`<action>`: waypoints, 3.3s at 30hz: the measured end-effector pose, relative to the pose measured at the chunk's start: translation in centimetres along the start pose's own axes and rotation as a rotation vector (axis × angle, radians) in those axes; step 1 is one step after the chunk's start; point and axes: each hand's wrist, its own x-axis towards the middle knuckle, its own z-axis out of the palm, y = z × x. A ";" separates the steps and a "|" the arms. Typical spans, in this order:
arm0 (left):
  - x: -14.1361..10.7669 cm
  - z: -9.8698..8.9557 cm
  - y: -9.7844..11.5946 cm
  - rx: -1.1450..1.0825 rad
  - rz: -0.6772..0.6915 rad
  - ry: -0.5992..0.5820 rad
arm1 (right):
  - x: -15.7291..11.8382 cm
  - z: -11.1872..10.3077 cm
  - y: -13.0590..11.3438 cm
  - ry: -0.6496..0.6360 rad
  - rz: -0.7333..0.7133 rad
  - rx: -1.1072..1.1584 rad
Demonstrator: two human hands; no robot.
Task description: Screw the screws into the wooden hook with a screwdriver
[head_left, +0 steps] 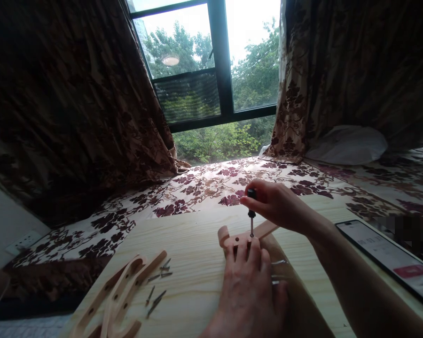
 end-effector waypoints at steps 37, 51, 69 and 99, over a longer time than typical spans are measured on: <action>0.0 -0.1 0.1 0.003 0.010 0.020 | 0.0 0.8 0.1 -0.051 -0.078 0.126; 0.0 0.0 0.0 0.016 0.027 0.065 | 0.0 0.7 0.1 -0.047 -0.050 0.134; 0.1 -0.3 0.1 -0.008 0.008 0.015 | 0.0 0.4 0.0 -0.043 -0.018 0.060; 0.0 0.1 0.0 0.005 0.018 0.030 | 0.0 -0.1 0.5 -0.082 -0.058 0.126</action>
